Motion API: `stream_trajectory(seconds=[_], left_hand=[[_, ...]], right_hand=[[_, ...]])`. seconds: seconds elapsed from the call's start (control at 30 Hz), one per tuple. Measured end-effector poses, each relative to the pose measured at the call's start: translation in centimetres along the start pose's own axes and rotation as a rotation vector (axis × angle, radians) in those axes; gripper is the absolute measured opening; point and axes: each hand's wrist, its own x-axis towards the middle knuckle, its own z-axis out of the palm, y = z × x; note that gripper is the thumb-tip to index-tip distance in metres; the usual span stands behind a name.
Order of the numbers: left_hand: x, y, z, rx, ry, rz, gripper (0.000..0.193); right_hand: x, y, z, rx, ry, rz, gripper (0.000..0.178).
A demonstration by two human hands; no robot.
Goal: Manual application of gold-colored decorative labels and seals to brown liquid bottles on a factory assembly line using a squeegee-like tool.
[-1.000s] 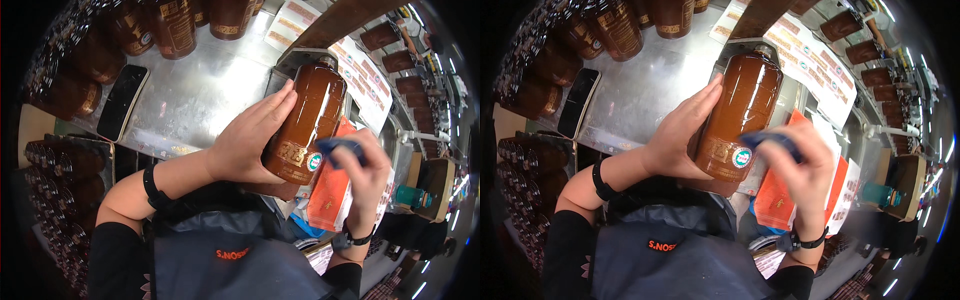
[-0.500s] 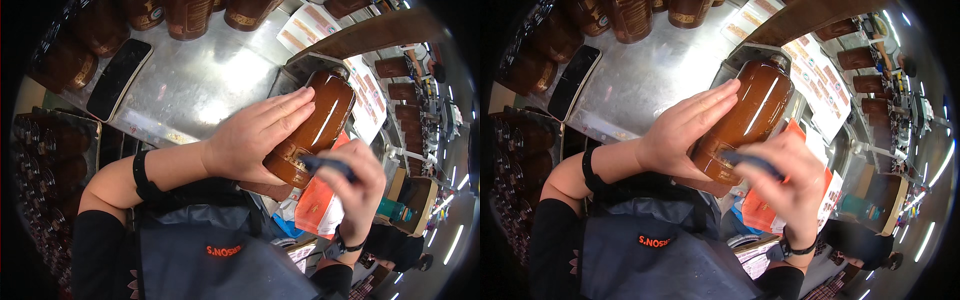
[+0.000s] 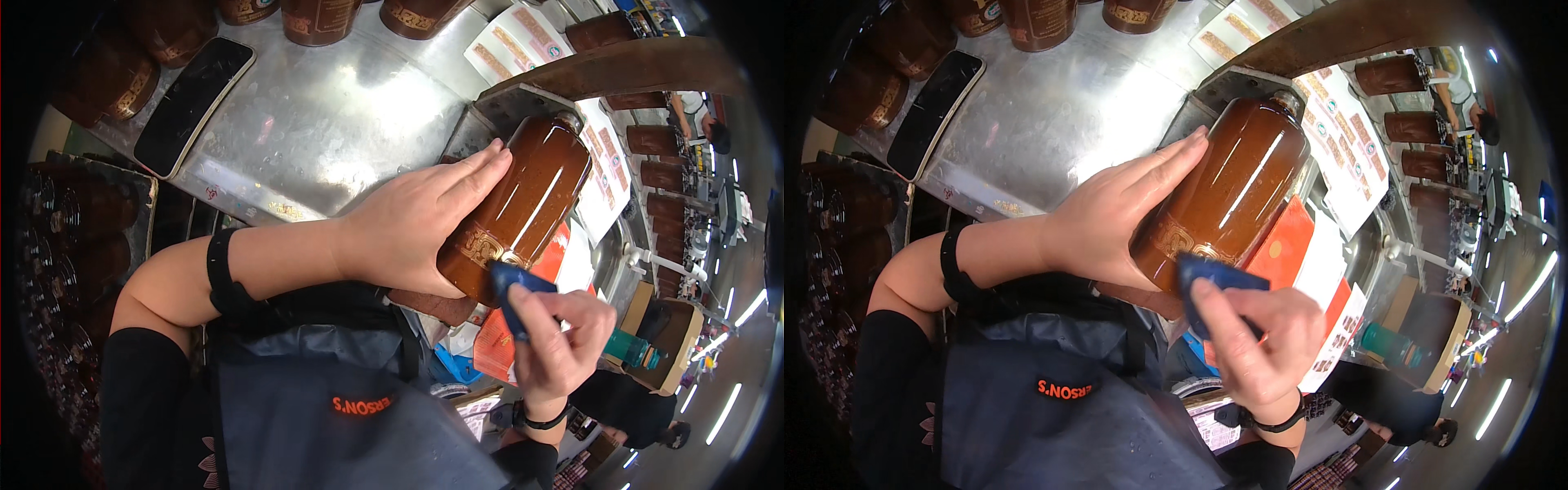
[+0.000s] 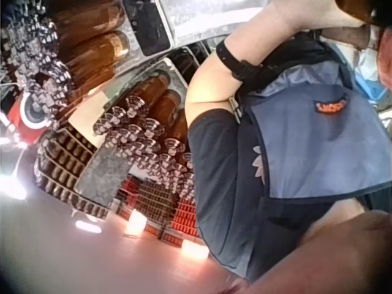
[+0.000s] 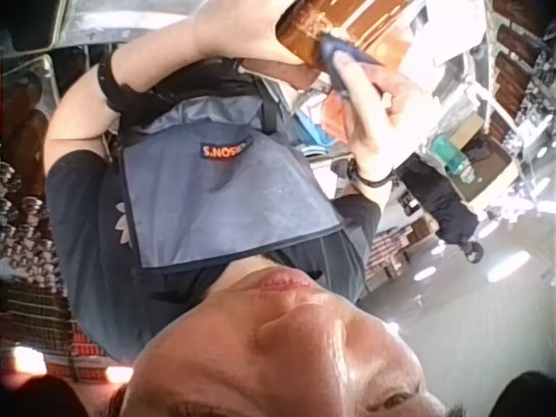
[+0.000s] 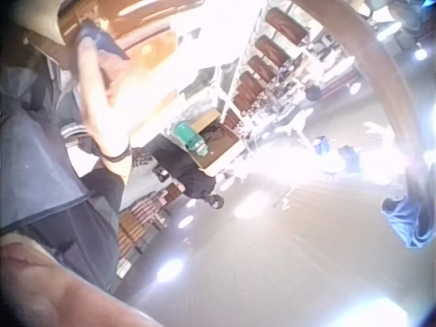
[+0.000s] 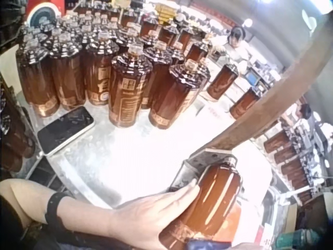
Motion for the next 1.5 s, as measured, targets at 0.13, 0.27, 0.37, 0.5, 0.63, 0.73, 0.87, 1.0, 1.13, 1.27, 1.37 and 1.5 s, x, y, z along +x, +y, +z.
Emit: stream_trajectory(seconds=[0.13,0.27,0.37,0.5,0.63,0.73,0.87,1.0,1.13,1.27,1.37,1.5], left_hand=[[0.2,0.2,-0.3,0.023,0.039,0.017,0.112],[0.3,0.2,-0.4,0.007,0.096,0.067,0.115],[0.2,0.4,-0.6,0.020,0.121,0.082,0.112],[0.2,0.4,-0.3,0.017,0.143,0.081,0.107],[0.3,0.5,-0.6,0.029,0.155,0.089,0.105],[0.2,0.6,-0.5,0.042,0.167,0.091,0.104],[0.1,0.6,-0.4,0.054,0.184,0.103,0.102],[0.2,0.6,-0.3,0.045,0.202,0.125,0.100],[0.2,0.6,-0.3,0.060,0.197,0.124,0.099],[0.1,0.5,-0.4,0.078,0.194,0.128,0.097],[0.0,0.4,-0.6,0.070,0.170,0.109,0.096],[0.3,0.4,-0.2,0.071,0.186,0.131,0.097]], right_hand=[[0.4,0.7,0.0,-0.011,0.010,-0.053,0.045],[0.4,-0.3,0.0,0.086,-0.041,-0.101,0.045],[0.7,0.5,-0.3,0.007,-0.021,-0.054,0.045],[0.9,0.0,-0.1,0.107,-0.050,-0.100,0.047],[1.4,0.0,-0.4,-0.013,-0.081,-0.092,0.045],[1.6,0.1,-0.3,-0.035,-0.035,-0.069,0.045],[1.7,-0.8,-0.2,0.049,-0.116,-0.141,0.048],[2.3,0.5,-0.5,-0.086,-0.067,-0.067,0.045],[3.0,0.0,-1.1,0.081,-0.167,-0.042,0.039],[4.0,2.9,-0.5,0.131,0.031,0.211,0.039],[1.8,0.6,0.3,0.027,-0.045,-0.137,0.048],[1.8,-1.1,-1.5,0.306,-0.250,-0.040,0.037]])
